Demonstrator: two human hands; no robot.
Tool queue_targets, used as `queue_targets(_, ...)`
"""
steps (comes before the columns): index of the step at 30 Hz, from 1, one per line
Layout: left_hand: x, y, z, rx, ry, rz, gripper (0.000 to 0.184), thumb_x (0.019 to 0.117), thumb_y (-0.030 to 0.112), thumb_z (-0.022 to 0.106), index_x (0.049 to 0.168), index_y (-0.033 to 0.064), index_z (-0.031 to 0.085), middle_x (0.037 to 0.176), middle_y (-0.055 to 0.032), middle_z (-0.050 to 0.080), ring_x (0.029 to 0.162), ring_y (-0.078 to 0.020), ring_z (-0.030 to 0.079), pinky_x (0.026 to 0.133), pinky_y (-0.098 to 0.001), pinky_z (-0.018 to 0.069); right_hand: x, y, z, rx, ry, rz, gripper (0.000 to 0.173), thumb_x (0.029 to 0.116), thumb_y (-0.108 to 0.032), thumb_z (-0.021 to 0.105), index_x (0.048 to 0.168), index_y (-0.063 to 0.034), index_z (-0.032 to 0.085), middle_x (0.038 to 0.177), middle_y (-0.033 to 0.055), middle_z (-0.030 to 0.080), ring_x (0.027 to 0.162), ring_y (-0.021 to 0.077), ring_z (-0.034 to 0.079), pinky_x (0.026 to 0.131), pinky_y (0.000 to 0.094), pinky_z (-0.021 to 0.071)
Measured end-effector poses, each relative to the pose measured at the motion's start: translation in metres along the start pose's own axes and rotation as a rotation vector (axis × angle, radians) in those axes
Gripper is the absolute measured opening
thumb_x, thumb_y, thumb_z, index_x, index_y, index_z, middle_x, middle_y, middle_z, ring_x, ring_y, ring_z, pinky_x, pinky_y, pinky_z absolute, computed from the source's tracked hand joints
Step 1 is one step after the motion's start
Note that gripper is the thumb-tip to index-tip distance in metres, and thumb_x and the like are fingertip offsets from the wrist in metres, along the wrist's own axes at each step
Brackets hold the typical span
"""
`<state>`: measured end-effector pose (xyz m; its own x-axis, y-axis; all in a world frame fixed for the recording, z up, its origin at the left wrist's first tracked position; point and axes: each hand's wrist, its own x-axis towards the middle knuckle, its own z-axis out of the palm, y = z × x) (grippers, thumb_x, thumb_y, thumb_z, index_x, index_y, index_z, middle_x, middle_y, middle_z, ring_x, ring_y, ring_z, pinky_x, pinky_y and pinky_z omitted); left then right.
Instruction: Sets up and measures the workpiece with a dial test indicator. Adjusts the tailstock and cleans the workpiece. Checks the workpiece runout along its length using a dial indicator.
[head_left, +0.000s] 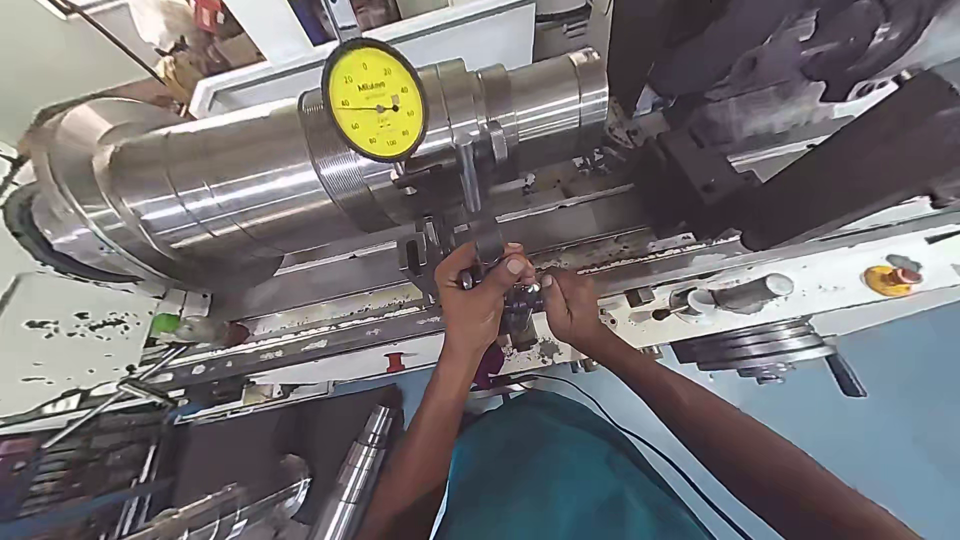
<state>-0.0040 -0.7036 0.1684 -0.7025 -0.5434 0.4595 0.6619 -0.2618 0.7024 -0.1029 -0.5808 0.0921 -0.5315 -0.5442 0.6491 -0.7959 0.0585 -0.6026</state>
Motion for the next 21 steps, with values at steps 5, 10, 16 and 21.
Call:
queue_targets(5,0.002,-0.001,0.0,0.016,-0.003,0.001,0.016,0.0896,0.012,0.078,0.104,0.0074,0.071,0.09,-0.0076,0.073,0.076,-0.0172,0.072,0.071,-0.0336,0.063,0.004,-0.02,-0.006,0.074,-0.052,0.245,0.044,0.1022,-0.021,0.036,0.061,-0.0094,0.048,0.049,0.0008,0.04,0.044,0.0132,0.044,0.043,0.0346,0.0345)
queue_targets(10,-0.002,-0.008,-0.013,0.147,-0.073,-0.018,0.067,0.084,0.042,0.083,0.131,0.004,0.055,0.1,-0.0053,0.072,0.088,-0.0187,0.071,0.082,-0.0374,0.0617,0.011,-0.028,-0.011,0.213,-0.141,0.515,0.04,0.0984,-0.023,0.04,0.06,-0.0148,0.048,0.052,-0.0046,0.041,0.048,0.0095,0.043,0.048,0.0346,0.0352)
queue_targets(16,-0.034,-0.015,-0.022,0.504,-0.12,-0.477,0.043,0.0882,0.02,0.078,0.127,0.0087,0.065,0.113,-0.0027,0.071,0.09,-0.0089,0.067,0.078,-0.0281,0.0586,-0.06,-0.023,-0.001,0.633,-0.059,0.924,0.064,0.1093,-0.055,0.021,0.091,-0.0107,0.064,0.069,-0.0053,0.062,0.058,0.0047,0.058,0.057,0.0265,0.0535)
queue_targets(21,-0.035,-0.024,-0.019,0.469,-0.111,-0.627,0.037,0.0888,0.011,0.076,0.124,0.0055,0.067,0.101,-0.0113,0.072,0.082,-0.017,0.07,0.075,-0.0362,0.0609,-0.119,-0.011,0.02,0.029,-0.61,0.932,0.044,0.1016,-0.039,0.061,0.121,-0.0008,0.071,0.105,0.0186,0.074,0.095,0.0327,0.072,0.089,0.0553,0.0547)
